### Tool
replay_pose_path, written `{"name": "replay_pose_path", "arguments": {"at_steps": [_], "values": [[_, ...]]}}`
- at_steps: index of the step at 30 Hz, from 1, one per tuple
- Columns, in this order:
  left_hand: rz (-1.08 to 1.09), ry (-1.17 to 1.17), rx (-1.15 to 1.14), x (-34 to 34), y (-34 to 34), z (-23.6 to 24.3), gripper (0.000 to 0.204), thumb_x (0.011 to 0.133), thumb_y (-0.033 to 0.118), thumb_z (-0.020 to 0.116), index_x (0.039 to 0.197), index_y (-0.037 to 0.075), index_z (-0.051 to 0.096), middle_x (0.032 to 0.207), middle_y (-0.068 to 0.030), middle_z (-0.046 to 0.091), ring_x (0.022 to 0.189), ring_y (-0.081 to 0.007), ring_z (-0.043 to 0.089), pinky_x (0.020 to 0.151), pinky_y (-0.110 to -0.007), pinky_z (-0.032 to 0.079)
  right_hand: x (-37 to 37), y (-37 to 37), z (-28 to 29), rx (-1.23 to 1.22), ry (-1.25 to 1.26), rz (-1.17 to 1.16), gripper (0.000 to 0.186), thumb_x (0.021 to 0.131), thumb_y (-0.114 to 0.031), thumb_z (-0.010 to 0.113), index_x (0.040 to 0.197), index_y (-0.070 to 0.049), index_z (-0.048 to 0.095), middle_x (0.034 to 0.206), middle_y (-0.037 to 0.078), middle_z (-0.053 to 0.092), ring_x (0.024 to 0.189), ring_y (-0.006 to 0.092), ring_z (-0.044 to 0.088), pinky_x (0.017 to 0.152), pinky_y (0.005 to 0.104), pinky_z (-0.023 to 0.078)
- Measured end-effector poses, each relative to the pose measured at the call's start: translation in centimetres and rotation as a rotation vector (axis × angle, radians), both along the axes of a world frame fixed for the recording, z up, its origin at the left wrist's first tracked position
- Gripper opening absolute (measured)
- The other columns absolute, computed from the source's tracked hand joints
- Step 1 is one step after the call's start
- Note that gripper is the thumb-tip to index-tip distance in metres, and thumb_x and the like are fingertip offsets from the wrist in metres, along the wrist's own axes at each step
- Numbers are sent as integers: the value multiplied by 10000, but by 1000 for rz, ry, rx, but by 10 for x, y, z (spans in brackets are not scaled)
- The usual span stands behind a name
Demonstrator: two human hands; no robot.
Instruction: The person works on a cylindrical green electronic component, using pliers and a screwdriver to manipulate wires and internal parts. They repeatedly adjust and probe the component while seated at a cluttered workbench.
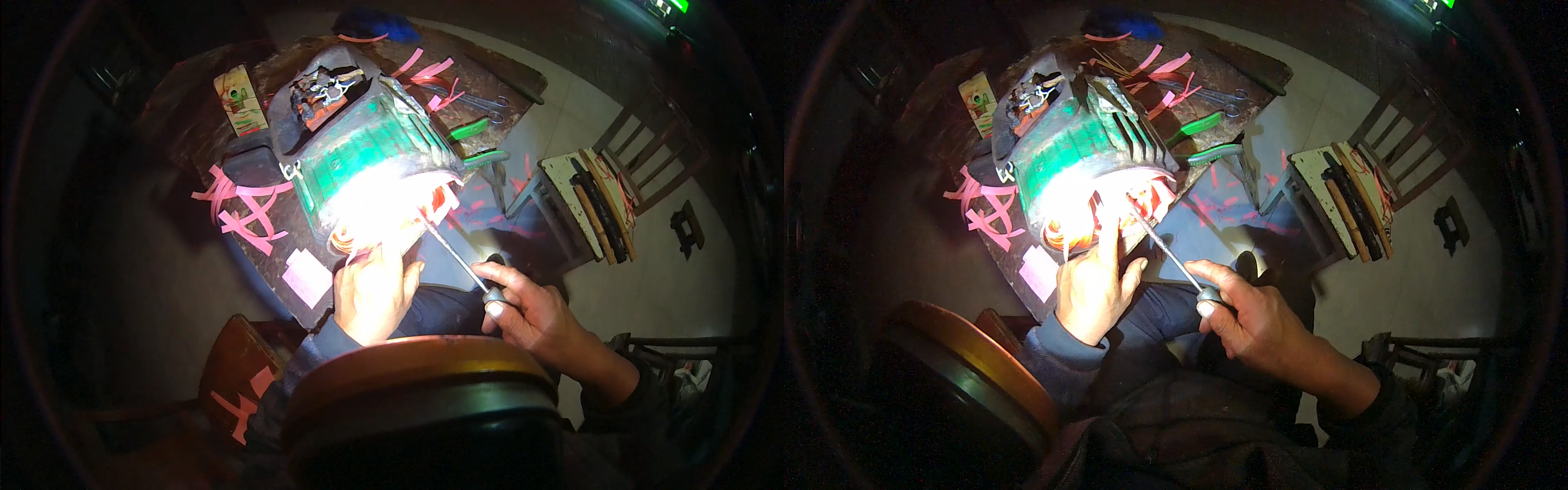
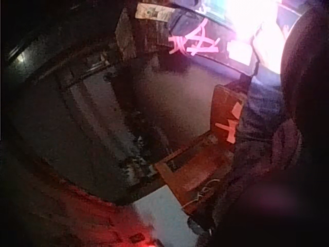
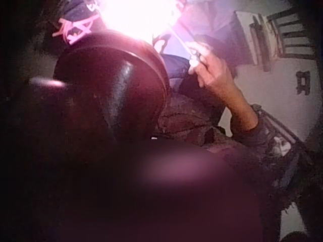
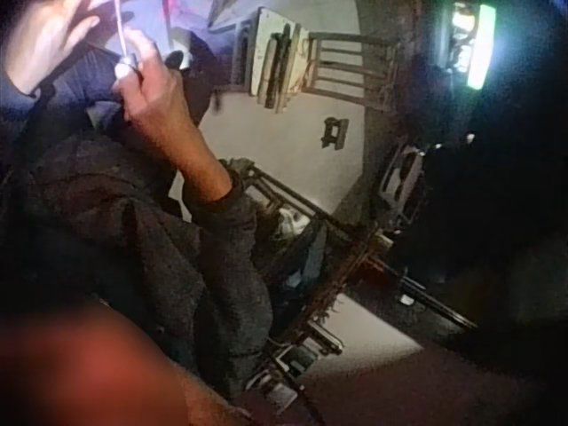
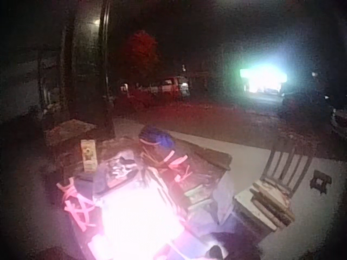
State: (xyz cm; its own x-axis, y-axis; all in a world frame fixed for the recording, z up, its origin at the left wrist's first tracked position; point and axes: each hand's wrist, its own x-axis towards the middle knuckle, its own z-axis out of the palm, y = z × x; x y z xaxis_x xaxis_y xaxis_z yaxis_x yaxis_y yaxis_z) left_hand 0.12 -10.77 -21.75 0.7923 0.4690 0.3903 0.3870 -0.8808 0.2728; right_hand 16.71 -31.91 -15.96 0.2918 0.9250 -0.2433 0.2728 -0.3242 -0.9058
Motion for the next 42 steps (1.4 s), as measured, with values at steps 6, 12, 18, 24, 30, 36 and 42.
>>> {"name": "replay_pose_path", "arguments": {"at_steps": [6, 12, 18, 24, 30, 36, 42], "values": [[-113, -87, -22, -4, 12, 7, 760, 862, 215, 891, 1489, -22, 532, 770, -197, 709, 642, -407, 711, 593, -491, 552, -5, 7, 1, 29, -39, 42, 558, 1095, -193, 596, 1626, -100, 451, 1083, 242, 770, 830, 400, 774, 786, 457, 609], [9, -32, -111, -8, 2, 1, 832, 860, 205, 898, 1562, 4, 498, 779, -164, 707, 684, -370, 722, 623, -469, 559, -9, 10, 1, 54, -49, 61, 568, 1092, -184, 589, 1632, -88, 443, 1214, 286, 739, 891, 440, 765, 808, 464, 605], [-36, -147, -105, -8, -16, 7, 809, 851, 176, 894, 1538, -29, 520, 1107, -203, 722, 968, -370, 733, 810, -453, 593, -16, 15, -8, 126, -177, 63, 575, 1080, -144, 584, 1627, -44, 435, 1224, 295, 732, 932, 480, 749, 818, 509, 600], [-342, -221, 125, 4, -34, -4, 668, 778, 68, 819, 1400, -81, 626, 1500, -295, 585, 1409, -511, 561, 1185, -607, 443, -36, 9, -33, -12, -188, 35, 609, 1051, -111, 590, 1628, -14, 421, 1152, 332, 706, 986, 519, 716, 845, 535, 586], [-387, -244, 10, 5, -29, -28, 767, 772, -2, 761, 1496, -86, 522, 1548, -320, 555, 1472, -540, 511, 1228, -603, 410, -64, 25, -69, 109, -150, -65, 690, 1042, -104, 583, 1678, -43, 323, 1125, 359, 702, 1003, 546, 703, 855, 581, 577], [-348, -311, -74, -4, -30, -27, 714, 864, 40, 724, 1526, -89, 490, 1591, -362, 489, 1482, -570, 481, 1236, -602, 401, -66, 29, -64, 50, -150, -45, 697, 1046, -123, 617, 1677, -46, 331, 1157, 368, 702, 1023, 529, 711, 852, 559, 590], [-575, -259, 75, -34, -33, 31, 548, 801, -7, 693, 1335, -75, 594, 1416, -388, 593, 1309, -582, 616, 1178, -610, 482, -52, 47, -84, 401, -373, -75, 702, 1040, -60, 621, 1685, -50, 347, 1128, 345, 718, 977, 489, 728, 833, 520, 587]]}}
